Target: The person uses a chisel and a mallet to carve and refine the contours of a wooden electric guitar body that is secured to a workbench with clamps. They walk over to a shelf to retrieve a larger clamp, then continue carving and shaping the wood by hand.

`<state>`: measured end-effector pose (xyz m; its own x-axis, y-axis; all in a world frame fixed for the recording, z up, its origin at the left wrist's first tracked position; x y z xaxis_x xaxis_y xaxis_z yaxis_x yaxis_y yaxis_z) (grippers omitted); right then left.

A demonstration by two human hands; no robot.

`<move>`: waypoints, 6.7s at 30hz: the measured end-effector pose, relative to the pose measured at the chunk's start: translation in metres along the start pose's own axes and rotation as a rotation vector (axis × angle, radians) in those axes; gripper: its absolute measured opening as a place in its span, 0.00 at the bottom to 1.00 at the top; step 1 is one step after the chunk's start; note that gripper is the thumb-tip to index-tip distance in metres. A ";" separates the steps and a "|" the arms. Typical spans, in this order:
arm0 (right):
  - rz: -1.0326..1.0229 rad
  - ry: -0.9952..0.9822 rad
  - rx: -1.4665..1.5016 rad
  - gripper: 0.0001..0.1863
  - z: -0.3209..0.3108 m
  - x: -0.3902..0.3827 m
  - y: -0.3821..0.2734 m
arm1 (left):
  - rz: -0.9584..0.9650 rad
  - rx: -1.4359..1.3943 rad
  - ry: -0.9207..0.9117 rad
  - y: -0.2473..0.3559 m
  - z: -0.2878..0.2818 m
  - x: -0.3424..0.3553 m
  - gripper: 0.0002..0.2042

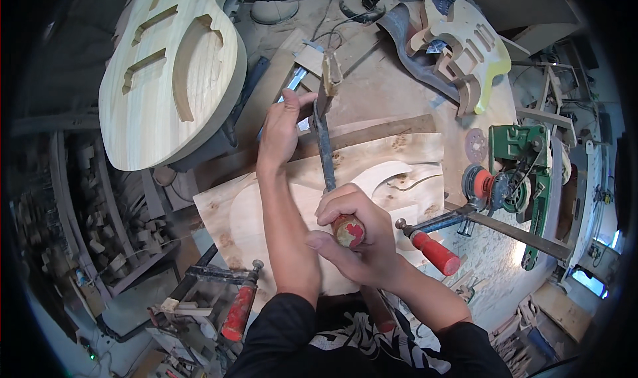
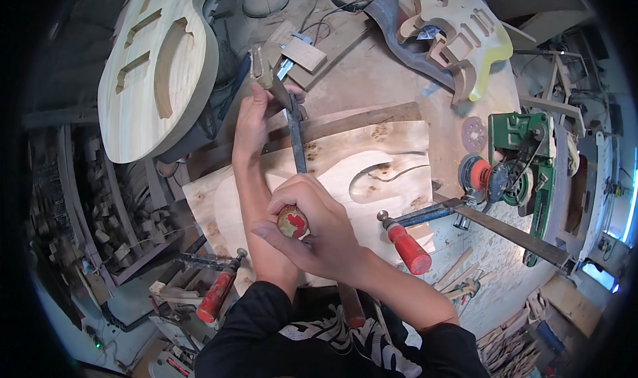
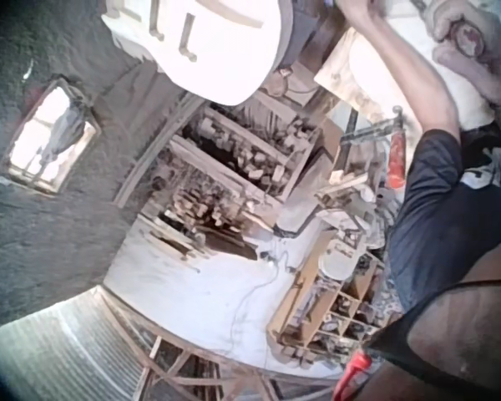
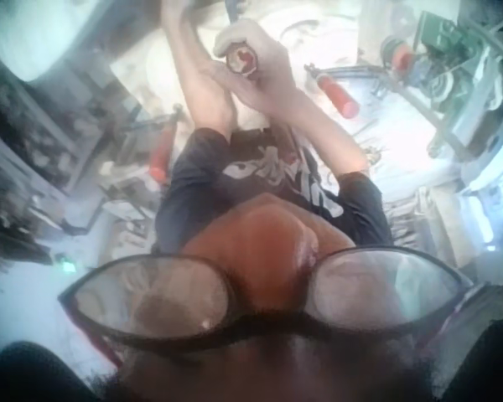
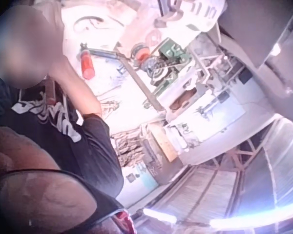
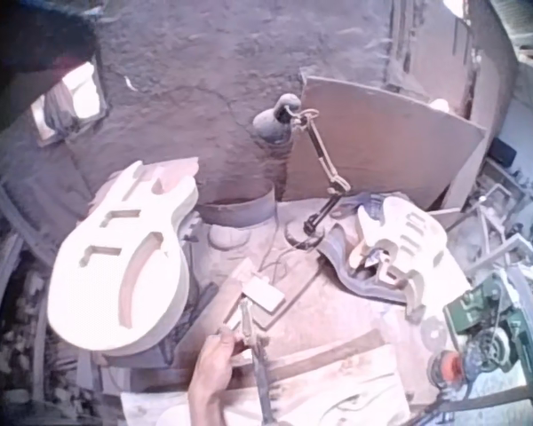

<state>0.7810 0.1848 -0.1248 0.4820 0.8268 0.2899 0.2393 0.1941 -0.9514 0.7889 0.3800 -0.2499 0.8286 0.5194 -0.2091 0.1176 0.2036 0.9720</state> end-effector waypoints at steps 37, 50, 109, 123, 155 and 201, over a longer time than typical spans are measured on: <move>-0.043 0.421 0.135 0.16 0.018 0.009 0.032 | 0.025 0.235 0.189 0.013 -0.002 -0.001 0.33; 0.132 -0.637 0.498 0.15 0.004 0.051 0.025 | 0.047 0.267 0.165 0.007 -0.008 0.000 0.38; -0.028 0.487 0.206 0.15 0.016 0.015 0.011 | 0.012 0.252 0.121 0.000 0.004 0.007 0.34; -0.013 -0.276 0.405 0.14 0.013 0.027 0.021 | 0.032 0.234 0.133 0.003 0.003 0.005 0.35; -0.032 -0.562 0.686 0.17 0.002 0.045 0.029 | 0.106 0.312 0.176 -0.005 -0.002 0.012 0.35; -0.165 0.127 0.120 0.15 0.001 0.039 0.010 | 0.047 -0.057 -0.038 -0.010 0.004 0.016 0.35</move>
<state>0.8013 0.2194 -0.1232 0.5489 0.7072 0.4456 0.2250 0.3883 -0.8936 0.8028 0.3827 -0.2628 0.8527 0.4980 -0.1578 0.0475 0.2271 0.9727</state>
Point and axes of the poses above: each hand's wrist, its own x-axis towards the middle knuckle, its own z-axis out of the palm, y = z × x, the point moved 4 cm from there along x, towards the middle knuckle, and after that the axes turned 7 degrees about -z, right-handed, at the moved point
